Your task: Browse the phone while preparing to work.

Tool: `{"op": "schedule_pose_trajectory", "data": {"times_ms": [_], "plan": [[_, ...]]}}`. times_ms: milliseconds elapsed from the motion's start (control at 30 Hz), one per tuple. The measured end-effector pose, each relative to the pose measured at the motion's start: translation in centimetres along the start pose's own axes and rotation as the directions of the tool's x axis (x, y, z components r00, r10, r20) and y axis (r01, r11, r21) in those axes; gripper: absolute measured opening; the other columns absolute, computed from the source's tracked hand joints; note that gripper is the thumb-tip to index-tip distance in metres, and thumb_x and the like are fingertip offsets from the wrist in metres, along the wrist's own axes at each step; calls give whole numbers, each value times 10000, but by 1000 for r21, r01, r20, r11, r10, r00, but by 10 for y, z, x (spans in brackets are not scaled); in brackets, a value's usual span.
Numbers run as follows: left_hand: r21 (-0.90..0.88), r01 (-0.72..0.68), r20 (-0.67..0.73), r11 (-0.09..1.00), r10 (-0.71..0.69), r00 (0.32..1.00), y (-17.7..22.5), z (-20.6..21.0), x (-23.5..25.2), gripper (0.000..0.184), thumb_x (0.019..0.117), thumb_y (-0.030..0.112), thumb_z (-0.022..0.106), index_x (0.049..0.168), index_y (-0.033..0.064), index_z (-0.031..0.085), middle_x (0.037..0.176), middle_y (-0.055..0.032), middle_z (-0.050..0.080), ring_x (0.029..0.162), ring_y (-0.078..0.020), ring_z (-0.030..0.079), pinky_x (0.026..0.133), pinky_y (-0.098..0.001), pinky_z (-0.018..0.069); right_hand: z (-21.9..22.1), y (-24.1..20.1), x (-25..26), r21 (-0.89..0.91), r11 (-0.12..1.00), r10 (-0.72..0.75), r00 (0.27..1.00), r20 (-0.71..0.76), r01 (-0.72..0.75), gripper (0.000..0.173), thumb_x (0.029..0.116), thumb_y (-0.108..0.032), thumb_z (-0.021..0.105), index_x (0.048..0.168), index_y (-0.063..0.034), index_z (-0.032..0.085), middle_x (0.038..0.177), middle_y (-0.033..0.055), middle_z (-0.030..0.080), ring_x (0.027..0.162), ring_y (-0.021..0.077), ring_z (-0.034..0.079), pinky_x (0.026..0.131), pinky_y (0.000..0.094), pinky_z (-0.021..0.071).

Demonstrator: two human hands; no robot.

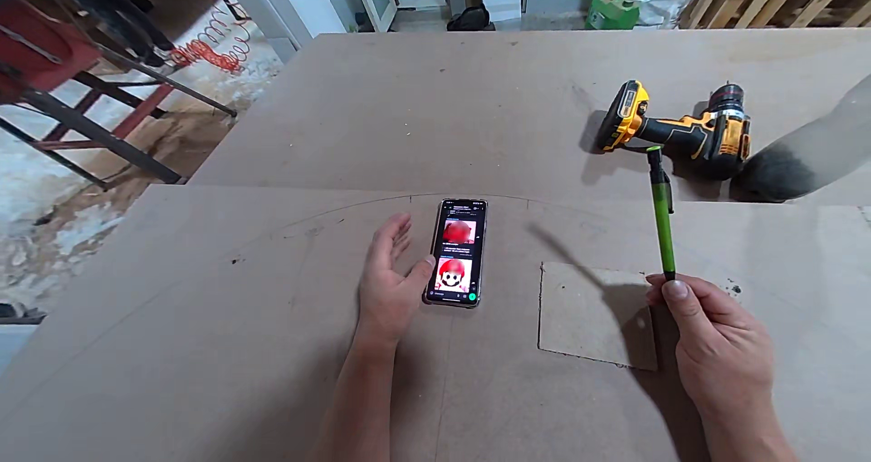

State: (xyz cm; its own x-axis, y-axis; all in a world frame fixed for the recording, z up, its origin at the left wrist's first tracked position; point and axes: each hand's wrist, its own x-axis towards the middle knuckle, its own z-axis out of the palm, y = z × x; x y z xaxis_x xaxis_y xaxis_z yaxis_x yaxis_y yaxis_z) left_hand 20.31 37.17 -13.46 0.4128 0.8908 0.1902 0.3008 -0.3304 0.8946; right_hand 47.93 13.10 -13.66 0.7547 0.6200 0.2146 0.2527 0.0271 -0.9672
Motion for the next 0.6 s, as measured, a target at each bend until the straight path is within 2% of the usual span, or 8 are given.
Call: {"op": "schedule_pose_trajectory", "data": {"times_ms": [67, 133, 233, 600], "plan": [[103, 23, 26, 994, -26, 999, 0, 3, 1, 812, 814, 217, 755, 1553, 232, 419, 1590, 19, 437, 1432, -187, 465, 1127, -451, 478, 0, 0, 0, 3, 1000, -5, 1000, 1, 5, 239, 1034, -301, 605, 1021, -118, 759, 932, -8, 730, 816, 99, 684, 746, 218, 583], [196, 18, 64, 981, -31, 997, -1, 4, 1, 856, 805, 217, 783, 1571, 255, 402, 1631, 27, 371, 1458, -190, 424, 1138, -483, 453, 1, 0, 0, 5, 1000, -6, 1000, 1, 6, 238, 1036, -299, 602, 1021, -119, 757, 934, -12, 732, 817, 93, 685, 750, 218, 586], [240, 15, 83, 971, -35, 996, 2, 4, 1, 832, 819, 223, 778, 1568, 259, 416, 1645, 27, 345, 1463, -197, 416, 1132, -507, 451, 0, 0, 0, 7, 1000, 4, 1000, 0, -4, 243, 1033, -312, 606, 1031, -122, 758, 948, -13, 735, 828, 95, 690, 757, 223, 590], [258, 0, 95, 966, -25, 995, 2, 3, 2, 794, 832, 227, 767, 1556, 229, 441, 1645, 19, 349, 1453, -201, 429, 1133, -501, 449, 0, 0, -1, -9, 1000, 13, 1000, -1, -13, 245, 1033, -326, 605, 1046, -132, 754, 967, -14, 736, 826, 92, 688, 747, 228, 590]]}}
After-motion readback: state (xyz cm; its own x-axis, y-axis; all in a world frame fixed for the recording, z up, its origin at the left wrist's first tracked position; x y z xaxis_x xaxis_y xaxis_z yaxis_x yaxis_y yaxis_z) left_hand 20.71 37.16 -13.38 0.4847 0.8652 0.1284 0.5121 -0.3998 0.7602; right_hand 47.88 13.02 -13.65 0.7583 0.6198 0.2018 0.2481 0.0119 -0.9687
